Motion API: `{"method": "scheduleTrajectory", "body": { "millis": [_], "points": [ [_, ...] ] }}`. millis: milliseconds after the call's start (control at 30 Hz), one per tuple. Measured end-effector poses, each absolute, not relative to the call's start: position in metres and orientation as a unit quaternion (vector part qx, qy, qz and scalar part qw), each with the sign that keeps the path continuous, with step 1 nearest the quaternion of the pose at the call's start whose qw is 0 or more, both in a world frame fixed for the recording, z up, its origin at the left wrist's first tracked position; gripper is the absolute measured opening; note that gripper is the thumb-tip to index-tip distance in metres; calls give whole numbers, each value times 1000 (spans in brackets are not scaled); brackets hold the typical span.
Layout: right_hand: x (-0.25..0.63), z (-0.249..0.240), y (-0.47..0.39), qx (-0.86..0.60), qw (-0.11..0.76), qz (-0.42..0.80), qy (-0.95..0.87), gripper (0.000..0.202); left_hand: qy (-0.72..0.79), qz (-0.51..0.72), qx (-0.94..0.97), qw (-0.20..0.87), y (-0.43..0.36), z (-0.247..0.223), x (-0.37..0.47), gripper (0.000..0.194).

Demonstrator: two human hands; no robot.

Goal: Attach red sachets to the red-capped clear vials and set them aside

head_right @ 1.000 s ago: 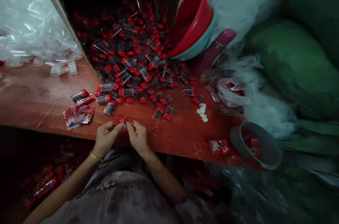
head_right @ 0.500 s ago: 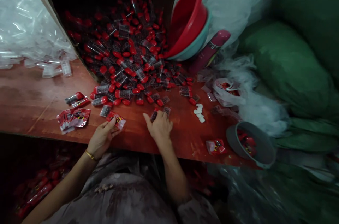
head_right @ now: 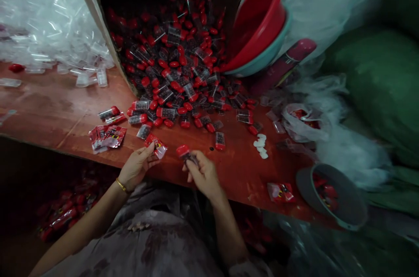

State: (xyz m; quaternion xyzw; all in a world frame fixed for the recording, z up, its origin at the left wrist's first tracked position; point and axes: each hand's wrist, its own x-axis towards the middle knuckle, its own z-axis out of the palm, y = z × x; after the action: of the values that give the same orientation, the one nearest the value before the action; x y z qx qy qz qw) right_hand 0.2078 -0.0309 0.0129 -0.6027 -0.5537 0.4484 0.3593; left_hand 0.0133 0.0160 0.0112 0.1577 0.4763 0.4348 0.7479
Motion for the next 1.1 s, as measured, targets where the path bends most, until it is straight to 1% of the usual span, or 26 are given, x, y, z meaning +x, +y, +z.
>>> {"method": "scheduleTrajectory", "body": {
  "millis": [67, 167, 267, 433, 533, 667, 800, 967, 1100],
  "points": [
    [199, 25, -41, -567, 341, 509, -550, 21, 487, 434, 178, 737, 16, 12, 14, 40],
    [190, 34, -44, -557, 324, 538, -544, 21, 493, 430, 202, 729, 15, 14, 15, 41],
    [185, 32, -39, -558, 315, 562, -523, 22, 493, 423, 217, 729, 13, 16, 14, 40],
    [182, 26, -34, -542, 345, 598, -479, 26, 502, 428, 281, 697, 12, 11, 8, 37],
    [180, 23, -34, -539, 348, 608, -467, 25, 491, 444, 317, 680, 13, 10, 8, 34],
    [175, 13, -33, -533, 372, 625, -432, 27, 469, 467, 297, 688, 12, 11, 14, 34],
    [172, 9, -32, -526, 402, 615, -429, 30, 459, 464, 283, 703, 9, 10, 18, 35],
    [168, 7, -32, -517, 400, 601, -460, 30, 450, 479, 275, 701, 8, 8, 19, 41],
    [162, 0, -32, -550, 455, 503, -487, 28, 478, 467, 259, 698, 0, 5, 25, 56]
  ]
}}
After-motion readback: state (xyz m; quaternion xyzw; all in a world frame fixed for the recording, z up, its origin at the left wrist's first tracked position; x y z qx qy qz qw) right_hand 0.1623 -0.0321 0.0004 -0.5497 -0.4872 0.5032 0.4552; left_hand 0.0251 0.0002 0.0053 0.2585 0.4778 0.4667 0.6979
